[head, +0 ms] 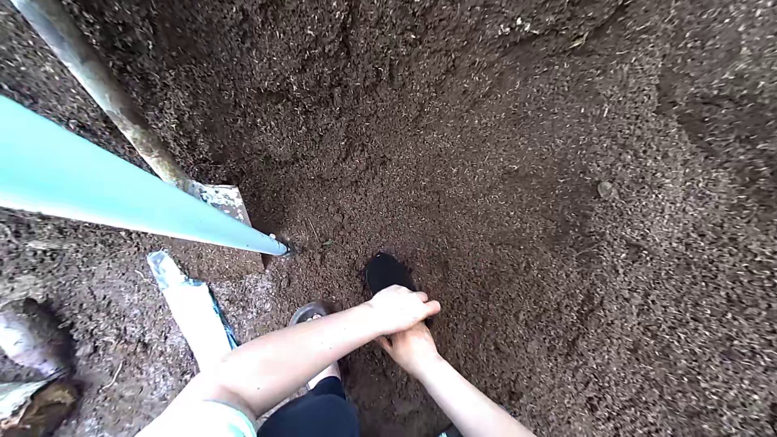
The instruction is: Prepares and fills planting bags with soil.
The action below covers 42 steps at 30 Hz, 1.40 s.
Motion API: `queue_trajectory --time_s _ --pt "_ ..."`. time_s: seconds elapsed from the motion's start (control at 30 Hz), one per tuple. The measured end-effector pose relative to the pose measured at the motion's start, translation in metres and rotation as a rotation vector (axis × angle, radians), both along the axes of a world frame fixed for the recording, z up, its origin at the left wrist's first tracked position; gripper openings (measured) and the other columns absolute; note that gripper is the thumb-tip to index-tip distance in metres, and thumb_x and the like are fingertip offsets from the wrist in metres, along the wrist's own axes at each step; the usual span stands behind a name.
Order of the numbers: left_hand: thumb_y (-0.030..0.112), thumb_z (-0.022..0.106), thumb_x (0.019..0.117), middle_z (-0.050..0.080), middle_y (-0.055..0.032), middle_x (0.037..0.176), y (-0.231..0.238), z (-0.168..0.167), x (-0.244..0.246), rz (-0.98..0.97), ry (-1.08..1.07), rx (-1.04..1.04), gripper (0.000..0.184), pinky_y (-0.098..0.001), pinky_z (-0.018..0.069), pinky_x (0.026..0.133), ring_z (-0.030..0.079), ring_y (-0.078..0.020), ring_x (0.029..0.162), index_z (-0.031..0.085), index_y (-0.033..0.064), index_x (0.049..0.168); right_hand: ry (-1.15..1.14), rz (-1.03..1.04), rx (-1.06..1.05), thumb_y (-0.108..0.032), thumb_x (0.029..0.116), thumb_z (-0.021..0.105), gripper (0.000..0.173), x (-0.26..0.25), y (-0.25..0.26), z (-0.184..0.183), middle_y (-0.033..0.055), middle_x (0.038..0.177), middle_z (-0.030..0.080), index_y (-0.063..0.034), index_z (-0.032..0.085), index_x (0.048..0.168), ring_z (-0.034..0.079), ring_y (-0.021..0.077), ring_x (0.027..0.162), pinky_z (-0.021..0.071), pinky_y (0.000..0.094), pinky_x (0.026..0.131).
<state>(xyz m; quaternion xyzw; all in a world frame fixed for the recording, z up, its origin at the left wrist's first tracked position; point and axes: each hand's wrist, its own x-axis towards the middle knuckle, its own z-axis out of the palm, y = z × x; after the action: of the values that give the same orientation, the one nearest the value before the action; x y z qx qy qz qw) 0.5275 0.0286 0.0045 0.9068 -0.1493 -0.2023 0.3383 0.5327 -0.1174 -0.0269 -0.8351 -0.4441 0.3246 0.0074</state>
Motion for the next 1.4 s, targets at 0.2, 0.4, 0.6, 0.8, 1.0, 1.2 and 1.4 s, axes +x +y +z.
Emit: queue_trajectory --time_s 0.2,0.4,0.6,0.8,1.0,1.2,1.4 --pt "0.020 0.040 0.1118 0.069 -0.0240 0.118 0.018 0.007 0.015 0.221 -0.008 -0.038 0.033 -0.0606 0.0530 0.092 0.068 -0.0430 0.109 0.063 0.0042 0.130 0.075 0.001 -0.152 -0.049 0.1049 0.047 0.059 0.033 0.036 0.012 0.0218 0.145 0.057 -0.0027 0.059 0.141 0.050 0.0373 0.140 0.0391 0.0549 0.116" --pt "0.010 0.054 0.1044 0.072 -0.0193 0.109 0.082 0.004 0.042 0.594 -0.214 -0.077 0.021 -0.0569 0.0561 0.094 0.071 -0.0358 0.104 0.069 0.0021 0.117 -0.055 0.095 0.470 -0.031 0.1081 0.049 0.037 0.102 0.031 0.055 0.0099 0.134 0.068 -0.0051 0.074 0.115 0.058 0.0263 0.135 0.0407 0.0447 0.118" --pt "-0.006 0.059 0.0936 0.055 -0.0257 0.128 0.077 0.013 0.039 0.720 -0.149 0.069 0.024 -0.0561 0.0584 0.081 0.066 -0.0418 0.102 0.066 0.0031 0.115 0.025 -0.620 0.140 -0.032 0.1014 0.061 0.040 0.108 -0.036 -0.011 0.0223 0.131 0.061 -0.0030 0.066 0.128 0.059 0.0364 0.125 0.0475 0.0505 0.108" --pt "-0.004 0.058 0.0962 0.052 -0.0185 0.149 0.076 0.012 0.036 0.609 -0.086 0.119 0.025 -0.0541 0.0547 0.099 0.061 -0.0371 0.126 0.074 0.0086 0.111 0.257 -0.537 -0.164 -0.028 0.1071 0.053 0.039 0.075 -0.037 -0.049 0.0203 0.147 0.052 -0.0061 0.058 0.139 0.058 0.0356 0.130 0.0490 0.0532 0.107" --pt "-0.001 0.050 0.0997 0.063 -0.0167 0.140 0.090 0.022 0.038 0.443 0.144 0.103 0.036 -0.0563 0.0422 0.114 0.056 -0.0337 0.135 0.071 0.0087 0.128 0.517 -1.082 1.001 -0.019 0.1100 0.031 0.037 0.212 -0.103 0.124 0.0083 0.124 0.066 0.0004 0.051 0.136 0.066 0.0162 0.110 0.0549 0.0366 0.098" --pt "0.008 0.060 0.0978 0.057 -0.0156 0.149 0.081 0.022 0.051 0.345 0.318 0.110 0.050 -0.0576 0.0391 0.116 0.053 -0.0336 0.139 0.056 0.0114 0.147 0.747 -1.402 1.082 -0.053 0.1102 0.022 0.062 0.206 -0.120 0.067 0.0080 0.139 0.061 -0.0091 0.041 0.149 0.063 0.0198 0.122 0.0532 0.0394 0.103" --pt "0.003 0.056 0.0953 0.029 0.0045 0.169 0.052 0.030 0.045 0.487 0.414 -0.138 0.064 -0.0401 0.0577 0.097 0.061 -0.0156 0.129 0.045 0.0183 0.157 1.352 -2.074 0.990 -0.070 0.1034 0.016 0.087 0.096 -0.039 -0.081 0.0277 0.146 0.045 -0.0020 0.017 0.157 0.059 0.0340 0.123 0.0538 0.0429 0.098"
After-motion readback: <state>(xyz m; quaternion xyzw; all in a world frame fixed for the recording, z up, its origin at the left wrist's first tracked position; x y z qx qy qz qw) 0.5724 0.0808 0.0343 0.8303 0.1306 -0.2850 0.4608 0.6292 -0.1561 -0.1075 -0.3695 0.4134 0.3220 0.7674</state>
